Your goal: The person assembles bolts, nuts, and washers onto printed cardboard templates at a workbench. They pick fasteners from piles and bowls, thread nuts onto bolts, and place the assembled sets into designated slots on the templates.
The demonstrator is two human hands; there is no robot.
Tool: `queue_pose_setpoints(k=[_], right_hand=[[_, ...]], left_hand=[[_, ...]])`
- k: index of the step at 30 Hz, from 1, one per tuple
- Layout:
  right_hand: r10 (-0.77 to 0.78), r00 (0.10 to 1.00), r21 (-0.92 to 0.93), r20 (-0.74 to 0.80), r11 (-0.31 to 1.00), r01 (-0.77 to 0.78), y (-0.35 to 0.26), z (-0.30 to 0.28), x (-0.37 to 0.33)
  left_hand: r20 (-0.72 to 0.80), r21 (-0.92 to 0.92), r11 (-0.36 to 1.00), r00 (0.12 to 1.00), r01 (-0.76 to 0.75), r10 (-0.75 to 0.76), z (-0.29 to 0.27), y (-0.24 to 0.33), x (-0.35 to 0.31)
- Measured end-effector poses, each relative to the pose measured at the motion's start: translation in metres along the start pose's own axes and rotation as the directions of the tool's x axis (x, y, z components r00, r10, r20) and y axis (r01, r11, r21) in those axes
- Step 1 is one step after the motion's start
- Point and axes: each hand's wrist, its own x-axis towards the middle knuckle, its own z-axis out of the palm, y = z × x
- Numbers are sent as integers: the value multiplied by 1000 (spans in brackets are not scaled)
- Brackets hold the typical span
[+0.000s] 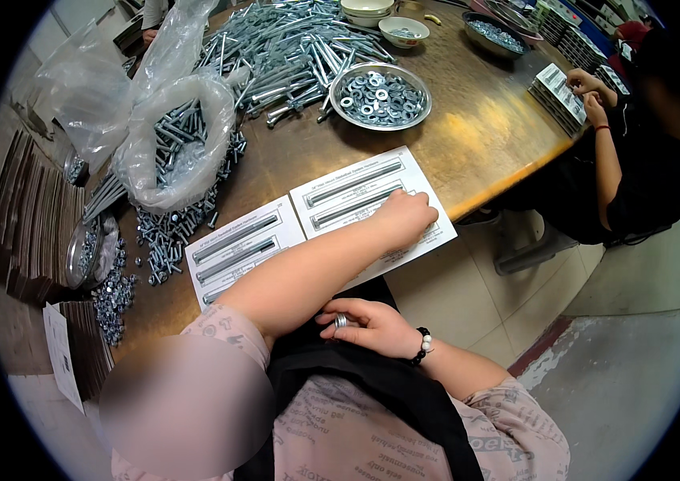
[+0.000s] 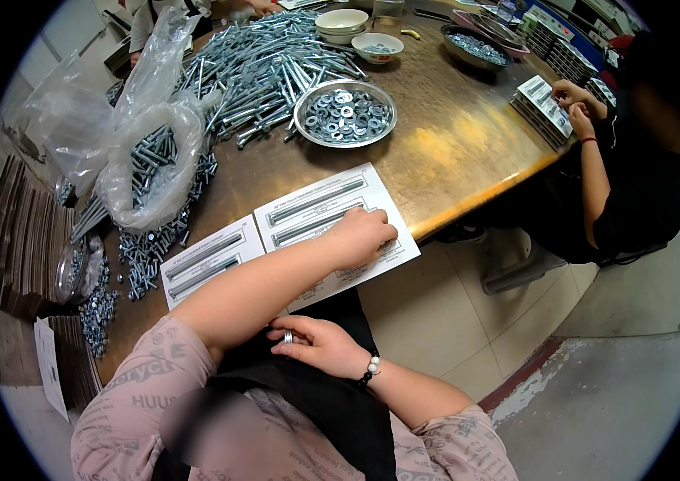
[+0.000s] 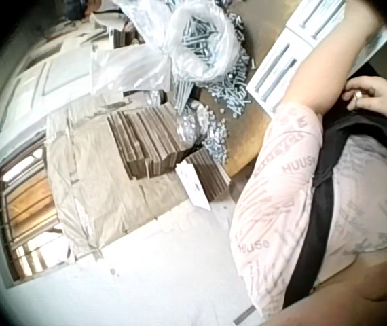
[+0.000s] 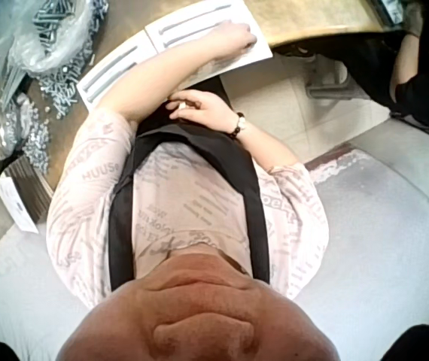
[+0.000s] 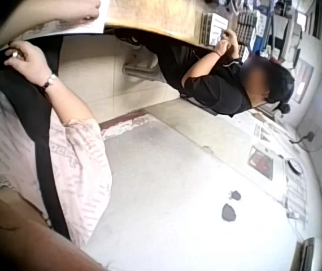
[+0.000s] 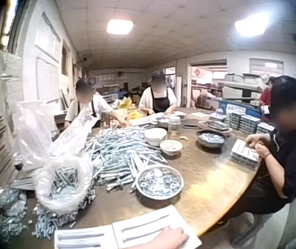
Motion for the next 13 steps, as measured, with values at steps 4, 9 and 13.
queue_pose_setpoints(k=[4,9,13], right_hand=[[2,1000,4,-5,1000,-2,1,-1,1],[11,996,206,-85,978,7,9,-8,1],[-4,993,309,-120,950,42,10,-11,11]], left_hand=[[-12,-36,999,999,29,-30,-10,1,-9],[-290,-339,941,949,20,-124,-42,-18,-75],[-157,-497,860,963,113,-217,-54,-12,-159]])
